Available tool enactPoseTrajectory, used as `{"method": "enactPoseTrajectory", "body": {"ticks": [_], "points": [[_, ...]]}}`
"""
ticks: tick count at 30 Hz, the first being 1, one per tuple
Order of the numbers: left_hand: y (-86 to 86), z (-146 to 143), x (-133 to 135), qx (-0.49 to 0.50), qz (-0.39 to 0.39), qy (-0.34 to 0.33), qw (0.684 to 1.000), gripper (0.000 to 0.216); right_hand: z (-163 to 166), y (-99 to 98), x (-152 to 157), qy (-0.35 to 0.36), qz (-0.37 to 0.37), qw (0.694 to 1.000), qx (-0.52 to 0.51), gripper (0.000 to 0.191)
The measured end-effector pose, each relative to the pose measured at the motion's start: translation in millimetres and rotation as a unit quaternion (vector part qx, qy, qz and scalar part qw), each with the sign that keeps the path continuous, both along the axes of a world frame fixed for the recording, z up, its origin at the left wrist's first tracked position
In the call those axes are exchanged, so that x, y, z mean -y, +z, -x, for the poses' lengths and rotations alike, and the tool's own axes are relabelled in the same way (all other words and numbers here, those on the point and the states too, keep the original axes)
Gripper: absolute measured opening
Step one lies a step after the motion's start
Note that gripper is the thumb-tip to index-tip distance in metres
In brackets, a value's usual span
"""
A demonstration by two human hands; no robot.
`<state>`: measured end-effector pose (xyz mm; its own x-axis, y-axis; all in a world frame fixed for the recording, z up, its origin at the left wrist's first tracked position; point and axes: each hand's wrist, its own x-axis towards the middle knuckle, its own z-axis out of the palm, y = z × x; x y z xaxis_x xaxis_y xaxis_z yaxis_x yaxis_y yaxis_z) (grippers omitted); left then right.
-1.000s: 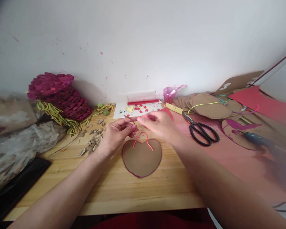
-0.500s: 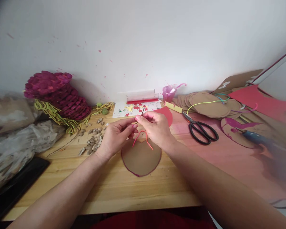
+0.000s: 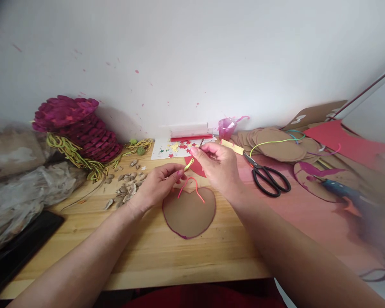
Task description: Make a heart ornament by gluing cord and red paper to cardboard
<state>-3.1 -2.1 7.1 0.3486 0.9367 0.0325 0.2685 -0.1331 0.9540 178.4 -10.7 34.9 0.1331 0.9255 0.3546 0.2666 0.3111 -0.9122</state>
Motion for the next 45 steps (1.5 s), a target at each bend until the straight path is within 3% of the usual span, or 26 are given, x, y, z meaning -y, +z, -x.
{"method": "enactPoseTrajectory", "body": {"ticks": [3, 7, 10, 15, 22, 25, 32, 38, 45], "points": [[1.7, 1, -4, 0.063, -0.026, 0.063, 0.996, 0.029, 2, 3.1, 3, -0.008, -0.028, 0.998, 0.047, 0.032], [6.4, 2, -3, 0.137, -0.020, 0.094, 0.986, 0.040, 7, 6.4, 6, -0.002, -0.049, 0.995, 0.088, 0.029], [5.0, 0, -2, 0.215, 0.024, 0.076, 0.973, 0.028, 8, 4.5, 6, 0.016, -0.028, 0.996, 0.080, 0.025], [1.3, -5, 0, 0.313, 0.100, 0.041, 0.943, 0.030, 9, -1.9, 6, 0.054, 0.009, 0.998, 0.044, 0.021], [3.4, -5, -2, 0.324, 0.136, 0.102, 0.931, 0.036, 13, -2.7, 8, 0.063, 0.036, 0.996, 0.047, 0.025], [3.1, -4, -3, 0.334, 0.142, 0.094, 0.927, 0.023, 13, -2.6, 8, 0.065, 0.036, 0.996, 0.044, 0.025], [1.9, -6, -3, 0.342, 0.148, 0.087, 0.924, 0.026, 13, -2.4, 7, 0.077, 0.038, 0.995, 0.046, 0.022], [2.3, -7, -4, 0.340, 0.159, 0.115, 0.920, 0.044, 13, -5.6, 6, 0.094, 0.041, 0.994, 0.030, 0.025], [-2.5, -8, -3, 0.338, 0.148, 0.097, 0.924, 0.031, 15, -9.7, 7, 0.103, 0.040, 0.994, 0.014, 0.023]]}}
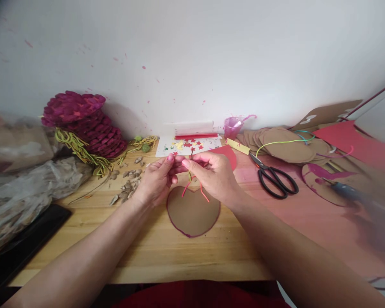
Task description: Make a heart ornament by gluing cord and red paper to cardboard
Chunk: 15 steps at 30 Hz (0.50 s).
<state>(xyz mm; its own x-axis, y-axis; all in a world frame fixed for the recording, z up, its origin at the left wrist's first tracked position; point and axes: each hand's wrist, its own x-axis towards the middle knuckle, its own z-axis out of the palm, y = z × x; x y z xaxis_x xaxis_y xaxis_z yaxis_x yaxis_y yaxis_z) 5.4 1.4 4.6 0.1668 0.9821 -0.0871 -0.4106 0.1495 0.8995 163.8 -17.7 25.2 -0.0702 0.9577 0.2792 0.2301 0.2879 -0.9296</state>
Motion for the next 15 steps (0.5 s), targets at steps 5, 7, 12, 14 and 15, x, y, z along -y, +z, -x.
{"method": "enactPoseTrajectory", "body": {"ticks": [5, 7, 12, 14, 15], "points": [[0.7, 1.7, 0.1, -0.010, -0.001, 0.022, 1.000, 0.028, -1.0, -1.5, -0.7, -0.003, 0.002, 1.000, 0.003, 0.027], [2.2, 2.5, 0.6, -0.024, -0.009, 0.027, 0.999, 0.036, -1.6, -2.0, -1.1, -0.004, 0.004, 1.000, 0.012, 0.028], [4.6, 2.8, 0.8, -0.042, -0.001, 0.053, 0.998, 0.049, -2.0, -2.5, -1.0, -0.007, 0.003, 1.000, 0.015, 0.029], [3.6, 2.2, 0.1, -0.027, 0.001, 0.049, 0.998, 0.044, -1.5, -1.7, -0.6, -0.004, 0.006, 1.000, 0.012, 0.028], [2.8, 1.9, -0.1, -0.020, 0.001, 0.044, 0.999, 0.040, -1.0, -1.2, -0.3, -0.004, 0.006, 1.000, 0.009, 0.028]]}}
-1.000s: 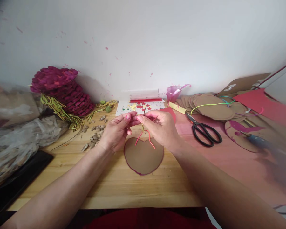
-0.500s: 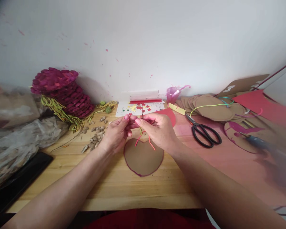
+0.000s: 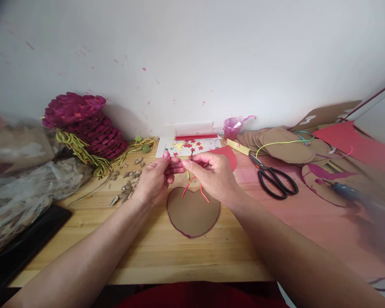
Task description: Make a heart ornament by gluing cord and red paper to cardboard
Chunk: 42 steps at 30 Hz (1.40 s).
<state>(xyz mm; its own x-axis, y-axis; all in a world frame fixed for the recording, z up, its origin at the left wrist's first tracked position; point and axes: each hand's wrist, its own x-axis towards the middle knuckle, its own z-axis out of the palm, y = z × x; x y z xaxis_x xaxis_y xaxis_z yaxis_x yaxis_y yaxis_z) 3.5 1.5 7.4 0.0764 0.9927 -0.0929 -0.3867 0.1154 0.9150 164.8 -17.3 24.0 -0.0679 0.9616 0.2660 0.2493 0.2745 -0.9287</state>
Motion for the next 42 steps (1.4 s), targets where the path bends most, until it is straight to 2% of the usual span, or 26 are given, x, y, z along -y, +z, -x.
{"method": "enactPoseTrajectory", "body": {"ticks": [5, 13, 21, 32, 38, 42], "points": [[-1.9, -0.4, 0.4, 0.012, -0.003, -0.017, 1.000, 0.026, 1.7, 1.4, 0.5, 0.003, -0.001, 1.000, -0.008, 0.026], [1.5, 1.2, -0.3, -0.001, -0.012, 0.036, 0.999, 0.045, 0.3, -3.1, -0.5, 0.009, -0.016, 1.000, 0.007, 0.033], [0.8, -0.8, 0.6, 0.030, 0.001, -0.002, 1.000, 0.029, 1.6, -2.1, 0.3, 0.021, -0.016, 1.000, -0.009, 0.029], [0.3, -0.6, 1.6, -0.002, -0.005, -0.007, 1.000, 0.047, 1.3, -3.3, 0.4, 0.009, -0.016, 1.000, 0.016, 0.032], [-1.2, -0.5, 1.0, 0.015, 0.000, -0.021, 1.000, 0.044, 1.7, -4.0, -0.1, 0.015, -0.013, 1.000, 0.001, 0.030], [-1.9, -2.0, 2.7, 0.040, 0.004, -0.048, 0.998, 0.034, 3.0, -4.0, 0.9, 0.022, -0.007, 1.000, -0.010, 0.027]]}}
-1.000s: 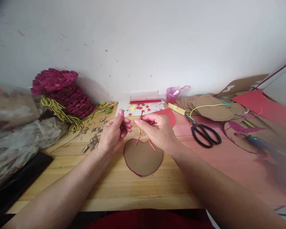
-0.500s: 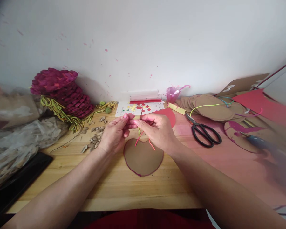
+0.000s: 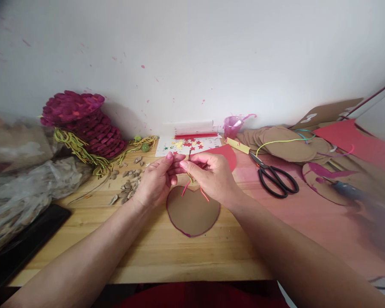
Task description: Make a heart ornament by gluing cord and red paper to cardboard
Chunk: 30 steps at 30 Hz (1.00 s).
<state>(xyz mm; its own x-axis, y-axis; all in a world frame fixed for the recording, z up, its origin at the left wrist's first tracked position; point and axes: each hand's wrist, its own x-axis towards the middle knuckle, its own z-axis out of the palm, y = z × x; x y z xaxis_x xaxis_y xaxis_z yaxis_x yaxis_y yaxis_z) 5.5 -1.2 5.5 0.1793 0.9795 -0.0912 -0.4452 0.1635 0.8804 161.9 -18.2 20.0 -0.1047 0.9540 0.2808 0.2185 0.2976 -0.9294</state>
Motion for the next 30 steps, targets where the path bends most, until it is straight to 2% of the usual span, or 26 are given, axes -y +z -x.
{"method": "enactPoseTrajectory", "body": {"ticks": [7, 10, 15, 20, 30], "points": [[4.8, -3, 6, 0.040, 0.019, -0.053, 0.998, 0.025, -1, 0.3, 0, -0.011, -0.003, 1.000, 0.012, 0.024], [3.8, -5, 7, 0.015, 0.011, -0.069, 0.997, 0.024, 0, 2.0, 1, -0.015, 0.003, 1.000, -0.002, 0.026], [-0.2, -7, 10, -0.036, -0.007, -0.068, 0.997, 0.032, 2, 7.8, 3, 0.019, 0.027, 0.998, -0.059, 0.028], [-0.6, -9, 15, -0.059, -0.016, -0.049, 0.997, 0.033, 2, 8.2, 0, -0.036, 0.005, 0.999, -0.034, 0.035], [0.5, -11, 19, -0.116, -0.074, -0.055, 0.989, 0.027, -4, 2.3, -5, -0.087, -0.027, 0.996, 0.006, 0.039]]}}
